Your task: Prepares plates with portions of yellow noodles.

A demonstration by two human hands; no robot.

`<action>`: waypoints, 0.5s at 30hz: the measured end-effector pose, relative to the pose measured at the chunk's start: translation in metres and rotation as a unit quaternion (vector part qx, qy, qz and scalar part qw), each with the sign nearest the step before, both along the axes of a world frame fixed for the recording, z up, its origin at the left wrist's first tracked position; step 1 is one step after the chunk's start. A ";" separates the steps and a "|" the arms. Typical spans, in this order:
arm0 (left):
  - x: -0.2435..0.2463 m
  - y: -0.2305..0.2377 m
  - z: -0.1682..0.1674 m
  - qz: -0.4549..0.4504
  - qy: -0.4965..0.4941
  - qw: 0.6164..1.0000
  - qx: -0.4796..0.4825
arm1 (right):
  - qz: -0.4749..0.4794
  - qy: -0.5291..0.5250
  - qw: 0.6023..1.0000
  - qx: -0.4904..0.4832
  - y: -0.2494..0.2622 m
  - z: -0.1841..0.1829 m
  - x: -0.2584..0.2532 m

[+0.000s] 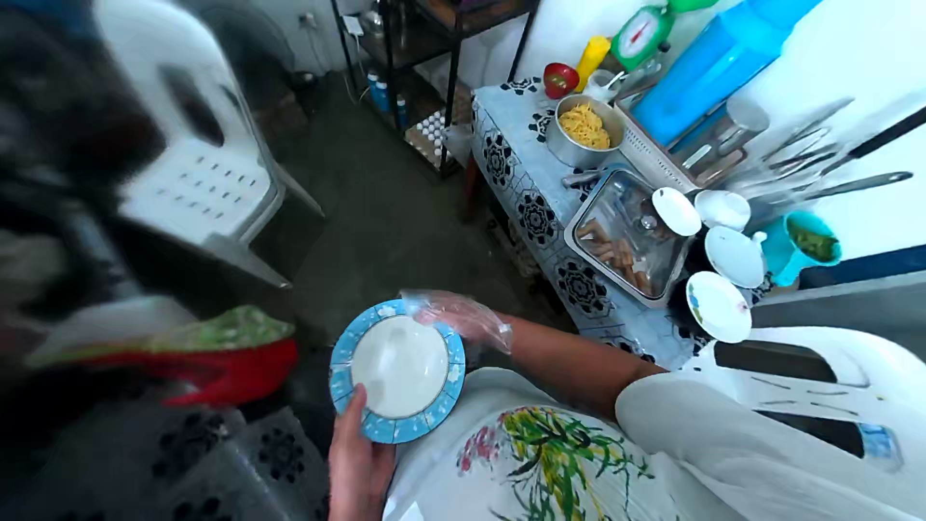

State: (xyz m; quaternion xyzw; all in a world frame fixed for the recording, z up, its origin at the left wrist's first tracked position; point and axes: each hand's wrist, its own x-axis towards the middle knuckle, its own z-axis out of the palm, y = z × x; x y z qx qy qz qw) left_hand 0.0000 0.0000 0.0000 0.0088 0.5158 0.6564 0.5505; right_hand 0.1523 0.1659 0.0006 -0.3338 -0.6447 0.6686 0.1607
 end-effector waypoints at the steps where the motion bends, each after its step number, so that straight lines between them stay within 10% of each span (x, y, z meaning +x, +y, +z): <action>1: -0.013 0.020 -0.003 -0.019 0.006 1.000 -0.023 | -0.017 -0.028 0.999 0.026 0.011 0.003 -0.007; 15: -0.036 0.351 -0.010 -0.324 0.292 0.900 -0.008 | -0.318 -0.374 0.868 0.078 0.202 0.034 0.001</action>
